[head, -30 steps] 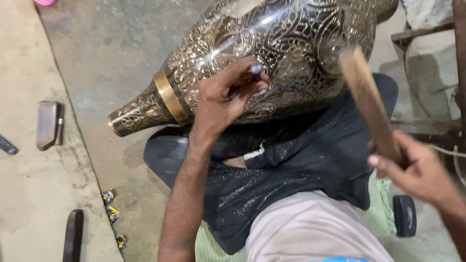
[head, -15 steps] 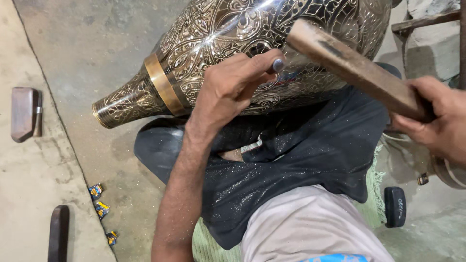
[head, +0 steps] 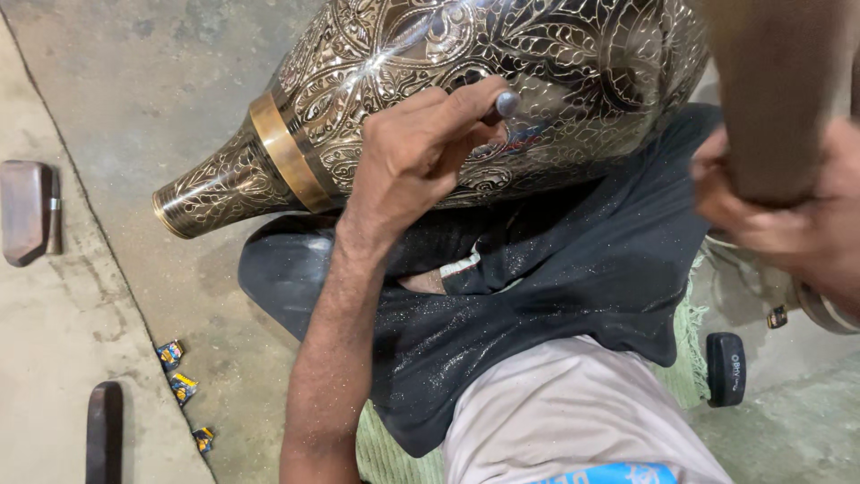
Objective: The person uses a hammer and chisel to engrave intricate patterns on a large brass vase. They repeatedly strike the chisel against the vase surface to create detailed floral and geometric designs.
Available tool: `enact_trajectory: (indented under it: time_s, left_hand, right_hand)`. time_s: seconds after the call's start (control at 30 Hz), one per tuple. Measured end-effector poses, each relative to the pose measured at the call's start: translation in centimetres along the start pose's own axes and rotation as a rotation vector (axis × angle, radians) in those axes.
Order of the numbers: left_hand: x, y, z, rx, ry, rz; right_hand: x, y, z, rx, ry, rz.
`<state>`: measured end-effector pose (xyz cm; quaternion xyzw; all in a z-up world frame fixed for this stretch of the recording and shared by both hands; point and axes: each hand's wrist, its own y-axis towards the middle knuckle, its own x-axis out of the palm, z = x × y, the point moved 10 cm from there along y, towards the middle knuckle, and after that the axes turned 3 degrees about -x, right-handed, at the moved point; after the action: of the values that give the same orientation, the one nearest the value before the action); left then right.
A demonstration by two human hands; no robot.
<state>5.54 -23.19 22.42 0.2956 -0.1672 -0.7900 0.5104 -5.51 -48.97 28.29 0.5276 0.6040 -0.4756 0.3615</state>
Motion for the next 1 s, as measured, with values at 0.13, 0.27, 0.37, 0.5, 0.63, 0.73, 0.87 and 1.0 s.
enact_trajectory:
  time_s: [0.13,0.27,0.37,0.5,0.63,0.73,0.87,1.0]
  left_hand:
    - [0.3,0.1,-0.5,0.008,0.029,-0.020]
    - [0.5,-0.1,0.0,0.100,0.085,-0.027]
    - [0.6,0.1,-1.2,-0.019,0.047,-0.048]
    - [0.4,0.0,-0.2,0.101,0.069,-0.039]
    - [0.5,0.1,-0.5,0.081,0.015,-0.077]
    - [0.8,0.3,-0.8,0.061,0.023,-0.110]
    - [0.8,0.3,-0.3,0.115,0.051,-0.144]
    - [0.2,0.3,-0.1,0.088,0.020,-0.131]
  right_hand:
    - [-0.4,0.1,-1.6,-0.013,0.089,-0.005]
    - [-0.1,1.0,-2.7,-0.018,-0.249,-0.091]
    - [-1.4,1.3,-3.0,0.052,0.023,0.040]
    - [-1.9,1.4,-6.0,-0.103,-0.219,0.061]
    - [-1.6,1.6,-6.0,0.015,-0.205,-0.011]
    - [-2.2,1.6,-5.4,0.116,-0.104,0.055]
    - [-1.5,2.3,-7.1,-0.077,-0.395,-0.005]
    - [-2.8,2.2,-7.2,-0.099,-0.232,0.156]
